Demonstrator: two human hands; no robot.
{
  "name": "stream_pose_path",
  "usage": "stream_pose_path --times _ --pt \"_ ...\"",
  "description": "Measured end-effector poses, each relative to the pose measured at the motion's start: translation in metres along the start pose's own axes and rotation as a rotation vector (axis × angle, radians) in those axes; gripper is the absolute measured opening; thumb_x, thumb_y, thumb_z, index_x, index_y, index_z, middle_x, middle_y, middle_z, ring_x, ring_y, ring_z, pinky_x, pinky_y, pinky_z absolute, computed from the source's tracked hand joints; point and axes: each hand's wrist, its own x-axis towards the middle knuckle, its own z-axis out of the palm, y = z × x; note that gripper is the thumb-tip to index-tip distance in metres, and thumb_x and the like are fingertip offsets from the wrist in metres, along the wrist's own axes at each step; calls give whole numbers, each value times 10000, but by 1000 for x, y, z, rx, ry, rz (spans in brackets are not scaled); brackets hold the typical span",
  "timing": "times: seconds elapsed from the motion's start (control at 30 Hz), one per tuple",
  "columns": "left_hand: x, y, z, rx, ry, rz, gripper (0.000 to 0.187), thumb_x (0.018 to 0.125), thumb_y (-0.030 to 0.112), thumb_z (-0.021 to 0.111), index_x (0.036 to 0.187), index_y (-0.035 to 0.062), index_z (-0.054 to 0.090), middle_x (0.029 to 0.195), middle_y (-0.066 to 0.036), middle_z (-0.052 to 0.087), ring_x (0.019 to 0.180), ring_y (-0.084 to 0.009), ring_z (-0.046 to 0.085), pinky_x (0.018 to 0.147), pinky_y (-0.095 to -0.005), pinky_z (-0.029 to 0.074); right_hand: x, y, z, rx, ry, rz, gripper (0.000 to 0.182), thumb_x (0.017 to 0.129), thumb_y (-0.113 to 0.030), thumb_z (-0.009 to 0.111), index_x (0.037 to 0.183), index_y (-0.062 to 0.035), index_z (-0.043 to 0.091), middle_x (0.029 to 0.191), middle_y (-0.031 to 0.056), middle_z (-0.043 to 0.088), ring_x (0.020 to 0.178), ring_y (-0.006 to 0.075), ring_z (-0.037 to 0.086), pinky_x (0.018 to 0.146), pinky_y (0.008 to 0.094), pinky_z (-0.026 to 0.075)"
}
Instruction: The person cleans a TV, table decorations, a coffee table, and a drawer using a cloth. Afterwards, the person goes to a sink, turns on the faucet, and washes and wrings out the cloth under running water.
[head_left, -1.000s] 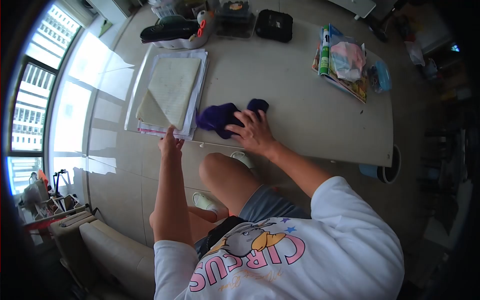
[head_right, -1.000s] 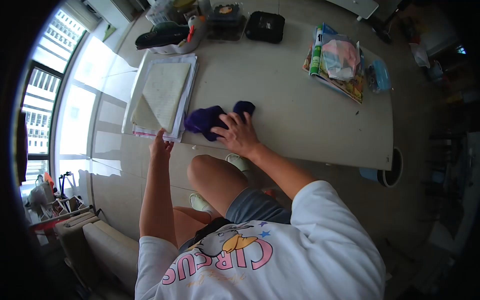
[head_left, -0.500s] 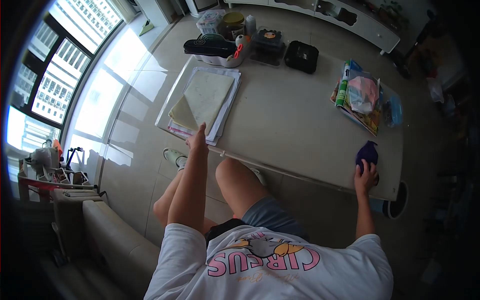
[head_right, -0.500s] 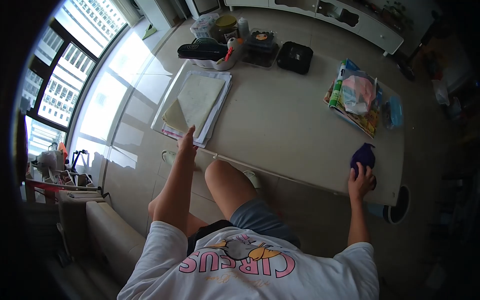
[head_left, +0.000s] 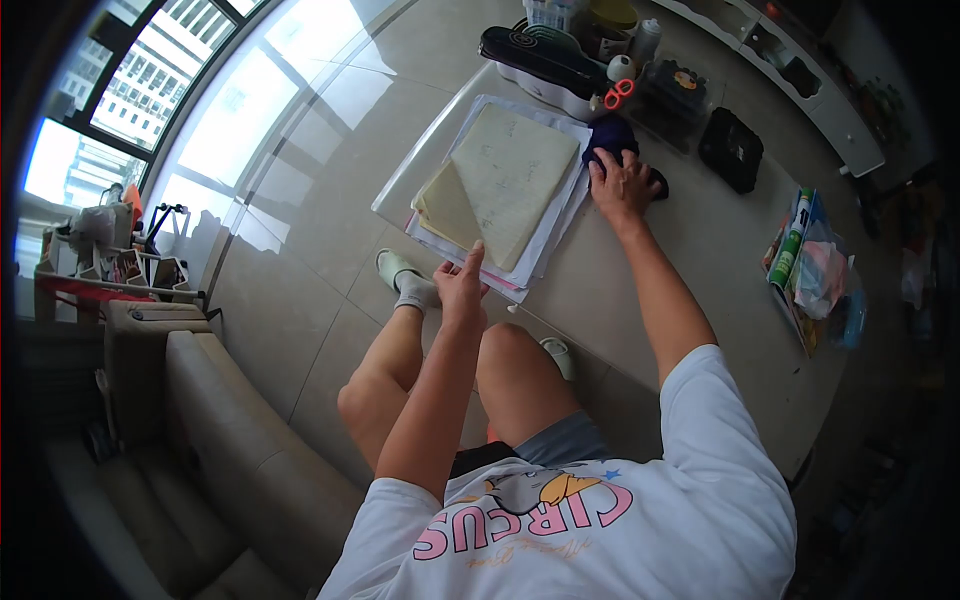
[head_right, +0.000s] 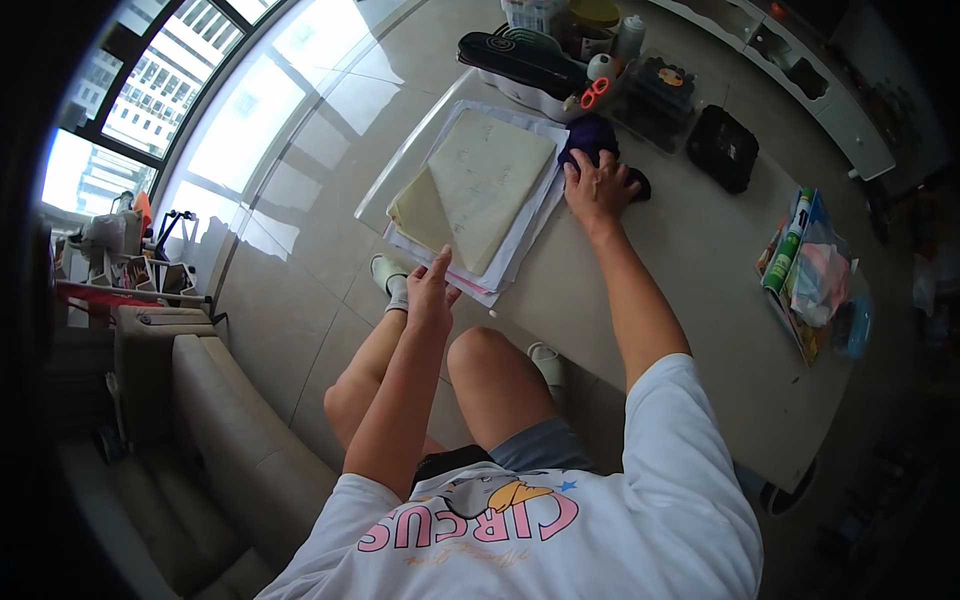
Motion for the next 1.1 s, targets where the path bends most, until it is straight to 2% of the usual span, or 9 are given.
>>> stream_pose_path --times 0.2,0.3,0.4,0.53,0.63,0.73,0.83,0.97,1.1 --pt "32 -3 -6 -32 50 -63 960 623 382 837 1279 -17 261 1203 -167 437 995 -254 506 689 -363 455 -16 -9 -2 55 -14 -104 302 828 -353 601 1127 -311 590 1192 40 493 1095 292 473 861 575 353" --pt "56 -9 -8 -29 -23 -13 918 630 349 838 1251 -48 290 1185 -177 459 969 -280 536 703 -393 473 -31 -20 -3 108 7 -179 274 834 -331 601 1106 -305 587 1165 33 499 1093 287 475 857 560 361" --pt "82 -21 -13 64 75 47 807 655 276 825 1205 -67 344 1166 -188 486 970 -300 559 732 -408 510 -35 -13 -15 129 -88 -244 274 836 -314 605 1110 -311 582 1160 35 499 1097 278 477 850 551 368" --pt "42 9 -8 103 41 -24 566 726 196 756 1185 11 481 1078 -130 581 931 -242 595 743 -363 526 -27 37 -18 116 6 -31 312 838 -312 609 1148 -321 570 1188 38 496 1109 275 479 867 548 368" --pt "35 10 -2 165 24 18 591 727 215 748 1201 10 461 1116 -143 554 951 -248 581 774 -388 511 -24 71 -25 56 34 95 343 841 -315 606 1181 -330 560 1243 33 481 1123 280 478 884 551 362" --pt "20 18 15 359 220 5 899 623 264 821 1273 -48 284 1211 -209 463 1015 -298 553 686 -350 527 -13 65 -32 44 -39 129 362 841 -321 604 1200 -330 555 1268 25 482 1130 284 479 891 554 359" --pt "37 8 15 371 325 -48 967 604 273 826 1294 -72 244 1256 -216 428 1035 -294 540 683 -347 518 3 45 -22 81 -98 68 364 845 -334 592 1207 -323 552 1254 23 505 1133 285 482 896 557 355" --pt "74 -2 0 145 206 -73 933 627 235 810 1301 -74 244 1286 -211 403 1053 -290 531 706 -354 520 19 17 -11 132 -144 -53 342 855 -351 570 1195 -320 553 1201 31 543 1118 284 491 898 559 354" --pt "68 1 1 -147 -4 -34 733 665 193 781 1230 -57 387 1178 -176 500 1030 -282 542 762 -395 509 18 23 -5 149 -100 -107 311 851 -352 571 1161 -326 564 1161 23 552 1076 294 513 890 561 357"
